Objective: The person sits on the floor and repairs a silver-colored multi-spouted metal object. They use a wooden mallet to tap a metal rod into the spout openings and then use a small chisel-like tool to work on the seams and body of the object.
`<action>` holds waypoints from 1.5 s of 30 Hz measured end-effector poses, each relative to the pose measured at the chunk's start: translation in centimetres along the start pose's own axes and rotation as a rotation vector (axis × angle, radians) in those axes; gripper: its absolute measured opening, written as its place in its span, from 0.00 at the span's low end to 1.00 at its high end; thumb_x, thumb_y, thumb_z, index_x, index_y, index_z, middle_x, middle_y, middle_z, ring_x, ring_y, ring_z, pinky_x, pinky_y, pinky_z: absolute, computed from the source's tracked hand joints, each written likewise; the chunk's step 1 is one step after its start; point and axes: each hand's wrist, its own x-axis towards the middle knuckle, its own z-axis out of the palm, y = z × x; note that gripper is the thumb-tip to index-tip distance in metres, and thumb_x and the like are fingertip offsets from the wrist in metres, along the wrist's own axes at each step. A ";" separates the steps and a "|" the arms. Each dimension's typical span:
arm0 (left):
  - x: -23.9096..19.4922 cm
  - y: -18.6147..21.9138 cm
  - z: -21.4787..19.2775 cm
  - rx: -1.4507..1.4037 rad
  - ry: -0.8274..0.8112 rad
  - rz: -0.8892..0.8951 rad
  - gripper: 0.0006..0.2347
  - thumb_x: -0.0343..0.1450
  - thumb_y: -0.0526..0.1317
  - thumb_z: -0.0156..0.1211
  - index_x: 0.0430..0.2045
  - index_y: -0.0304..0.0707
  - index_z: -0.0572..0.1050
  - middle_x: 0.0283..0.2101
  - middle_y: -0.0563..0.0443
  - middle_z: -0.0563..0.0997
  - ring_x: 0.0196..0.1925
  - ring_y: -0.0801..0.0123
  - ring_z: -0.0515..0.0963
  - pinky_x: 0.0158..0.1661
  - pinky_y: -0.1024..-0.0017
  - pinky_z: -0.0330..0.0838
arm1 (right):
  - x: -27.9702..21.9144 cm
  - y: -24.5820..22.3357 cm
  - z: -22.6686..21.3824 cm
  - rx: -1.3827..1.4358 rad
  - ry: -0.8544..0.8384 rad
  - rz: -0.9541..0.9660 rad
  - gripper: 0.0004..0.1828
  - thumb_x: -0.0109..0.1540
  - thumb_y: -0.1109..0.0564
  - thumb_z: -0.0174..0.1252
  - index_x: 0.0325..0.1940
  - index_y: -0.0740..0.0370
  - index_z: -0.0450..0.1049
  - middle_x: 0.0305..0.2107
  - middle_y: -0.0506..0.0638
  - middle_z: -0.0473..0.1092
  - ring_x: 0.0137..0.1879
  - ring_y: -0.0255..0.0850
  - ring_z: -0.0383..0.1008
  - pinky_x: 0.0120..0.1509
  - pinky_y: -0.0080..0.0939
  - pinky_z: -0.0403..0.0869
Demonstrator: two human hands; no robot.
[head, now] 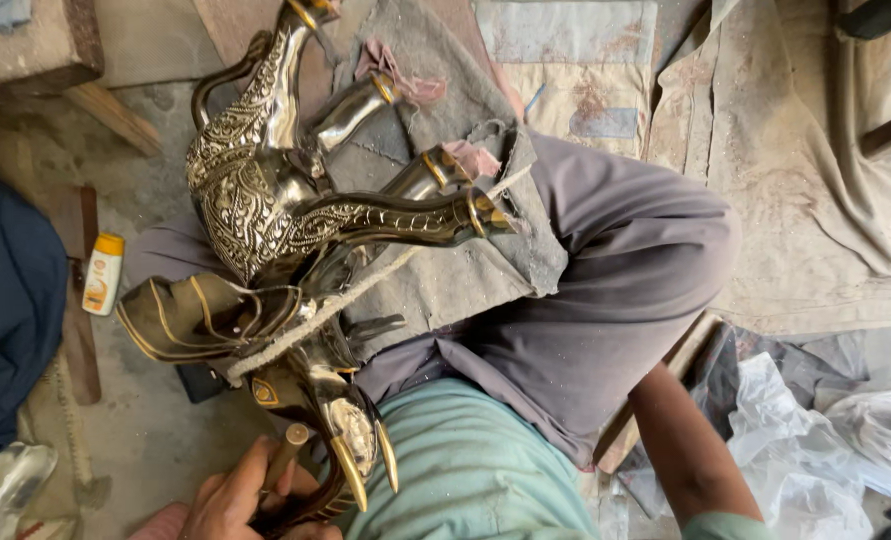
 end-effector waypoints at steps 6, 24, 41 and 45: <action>0.0 -0.3 0.4 0.273 0.111 -0.026 0.42 0.59 0.53 0.77 0.59 0.17 0.64 0.30 0.60 0.84 0.28 0.77 0.81 0.39 0.73 0.76 | 4.5 -1.2 -1.2 0.049 0.042 0.020 0.13 0.76 0.57 0.54 0.41 0.66 0.62 0.33 0.50 0.63 0.38 0.39 0.57 0.46 0.44 0.62; 4.8 5.7 -1.8 0.206 0.120 -0.019 0.35 0.59 0.59 0.74 0.48 0.27 0.70 0.27 0.61 0.85 0.29 0.74 0.84 0.39 0.68 0.78 | -24.2 -9.2 -2.4 0.012 -0.477 -0.596 0.18 0.54 0.60 0.57 0.48 0.54 0.77 0.39 0.50 0.80 0.43 0.51 0.80 0.47 0.49 0.77; 8.8 5.0 -11.7 0.042 0.202 0.287 0.09 0.64 0.44 0.68 0.32 0.48 0.75 0.33 0.57 0.75 0.30 0.71 0.78 0.35 0.74 0.75 | -24.9 -10.6 -0.5 -0.244 -0.527 -0.680 0.23 0.59 0.50 0.64 0.52 0.67 0.71 0.47 0.64 0.70 0.53 0.62 0.68 0.61 0.58 0.66; 9.6 7.2 -10.9 -0.015 0.465 0.238 0.11 0.62 0.41 0.75 0.37 0.50 0.84 0.33 0.57 0.73 0.29 0.81 0.73 0.31 0.77 0.68 | -28.3 -14.8 -13.2 -0.504 -0.826 -0.131 0.46 0.61 0.46 0.59 0.81 0.54 0.50 0.41 0.59 0.76 0.43 0.50 0.80 0.51 0.49 0.76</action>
